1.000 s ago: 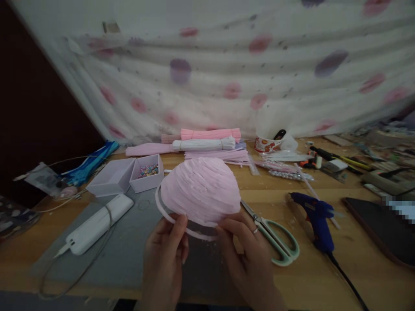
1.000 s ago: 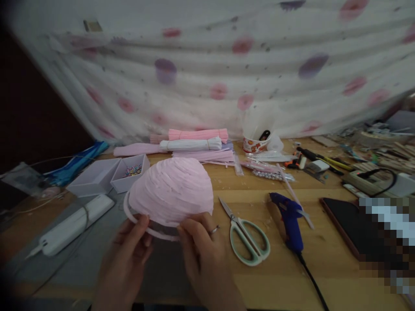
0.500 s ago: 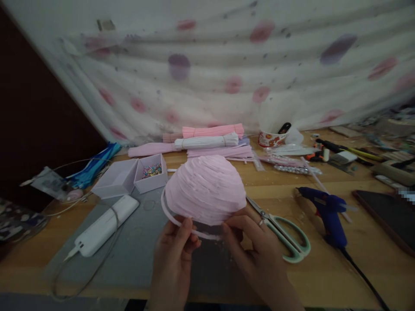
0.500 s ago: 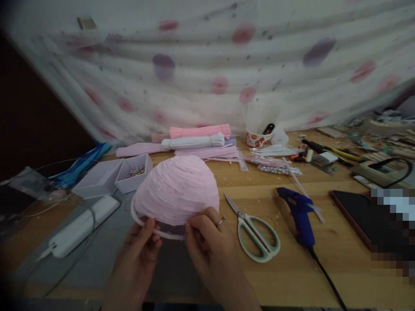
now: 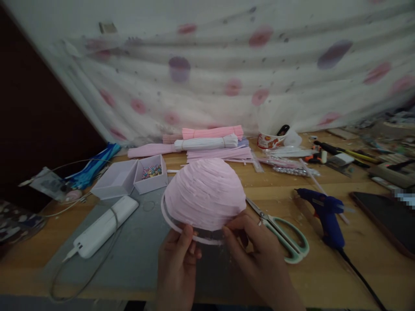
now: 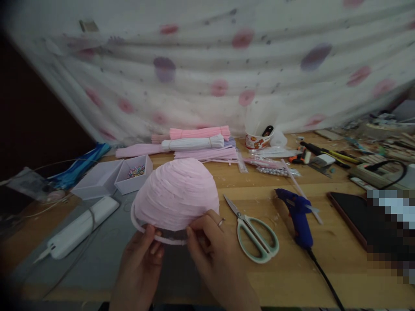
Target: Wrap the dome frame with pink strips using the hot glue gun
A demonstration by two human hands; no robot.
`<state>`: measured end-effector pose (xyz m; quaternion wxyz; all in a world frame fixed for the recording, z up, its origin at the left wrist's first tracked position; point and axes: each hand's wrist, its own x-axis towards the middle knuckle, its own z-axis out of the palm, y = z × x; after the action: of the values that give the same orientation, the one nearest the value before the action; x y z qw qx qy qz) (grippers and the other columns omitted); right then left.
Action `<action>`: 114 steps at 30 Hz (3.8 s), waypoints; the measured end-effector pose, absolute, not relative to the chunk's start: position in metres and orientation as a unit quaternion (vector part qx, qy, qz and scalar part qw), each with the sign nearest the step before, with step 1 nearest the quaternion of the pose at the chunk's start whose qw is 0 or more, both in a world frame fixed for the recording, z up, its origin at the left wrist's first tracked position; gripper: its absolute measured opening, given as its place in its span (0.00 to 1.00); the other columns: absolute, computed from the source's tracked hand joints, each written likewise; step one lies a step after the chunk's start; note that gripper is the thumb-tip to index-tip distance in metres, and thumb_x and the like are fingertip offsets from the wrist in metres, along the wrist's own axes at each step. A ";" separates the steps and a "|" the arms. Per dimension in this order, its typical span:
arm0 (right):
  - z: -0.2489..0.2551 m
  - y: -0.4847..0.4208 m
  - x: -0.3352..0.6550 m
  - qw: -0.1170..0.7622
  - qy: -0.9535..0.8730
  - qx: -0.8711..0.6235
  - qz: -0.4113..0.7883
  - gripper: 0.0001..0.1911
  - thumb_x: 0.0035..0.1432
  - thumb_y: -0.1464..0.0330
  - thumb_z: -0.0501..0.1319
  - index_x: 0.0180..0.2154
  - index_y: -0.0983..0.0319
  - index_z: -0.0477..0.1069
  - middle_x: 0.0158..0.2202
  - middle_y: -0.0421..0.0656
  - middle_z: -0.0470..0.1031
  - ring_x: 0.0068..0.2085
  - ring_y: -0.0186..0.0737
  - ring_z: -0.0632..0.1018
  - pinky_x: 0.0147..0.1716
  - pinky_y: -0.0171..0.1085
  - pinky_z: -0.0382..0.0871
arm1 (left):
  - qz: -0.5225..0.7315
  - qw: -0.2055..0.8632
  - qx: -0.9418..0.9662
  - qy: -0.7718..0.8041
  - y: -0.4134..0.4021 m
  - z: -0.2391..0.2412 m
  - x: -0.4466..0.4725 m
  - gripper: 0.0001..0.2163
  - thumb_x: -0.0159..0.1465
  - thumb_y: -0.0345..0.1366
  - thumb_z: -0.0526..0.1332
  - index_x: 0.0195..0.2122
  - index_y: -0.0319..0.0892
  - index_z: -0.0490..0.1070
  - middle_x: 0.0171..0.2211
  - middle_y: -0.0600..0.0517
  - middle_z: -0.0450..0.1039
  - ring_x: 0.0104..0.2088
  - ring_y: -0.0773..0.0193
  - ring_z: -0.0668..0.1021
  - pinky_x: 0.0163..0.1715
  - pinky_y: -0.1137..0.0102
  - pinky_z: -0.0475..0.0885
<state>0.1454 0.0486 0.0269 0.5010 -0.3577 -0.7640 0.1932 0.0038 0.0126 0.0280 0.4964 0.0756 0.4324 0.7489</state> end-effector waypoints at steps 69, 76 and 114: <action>0.027 0.044 0.145 0.477 -0.770 -0.391 0.164 0.09 0.62 0.75 0.58 0.30 0.59 0.64 0.24 0.35 0.64 0.23 0.32 0.65 0.23 0.32 0.56 | 0.726 0.502 0.115 0.455 0.016 0.028 -0.002 0.12 0.43 0.37 0.77 0.22 0.39 0.76 0.19 0.57 0.74 0.17 0.72 0.72 0.15 0.77 0.70; 0.029 0.045 0.144 0.480 -0.769 -0.383 0.179 0.09 0.62 0.75 0.58 0.29 0.59 0.64 0.24 0.34 0.63 0.23 0.31 0.64 0.22 0.31 0.56 | 0.739 0.449 0.117 0.488 0.019 0.029 0.007 0.17 0.40 0.40 0.79 0.17 0.39 0.71 0.15 0.58 0.69 0.14 0.76 0.67 0.12 0.80 0.61; 0.032 0.045 0.145 0.491 -0.743 -0.377 0.254 0.09 0.63 0.74 0.59 0.29 0.60 0.69 0.25 0.36 0.68 0.25 0.31 0.69 0.24 0.30 0.60 | 0.694 0.485 0.224 0.482 0.008 0.005 0.030 0.11 0.50 0.44 0.76 0.30 0.44 0.84 0.30 0.48 0.84 0.32 0.59 0.84 0.37 0.67 0.79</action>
<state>0.1454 0.0452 0.0319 0.4914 -0.3769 -0.7428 0.2543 0.0295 0.0084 0.0054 0.4853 0.2240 0.4820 0.6943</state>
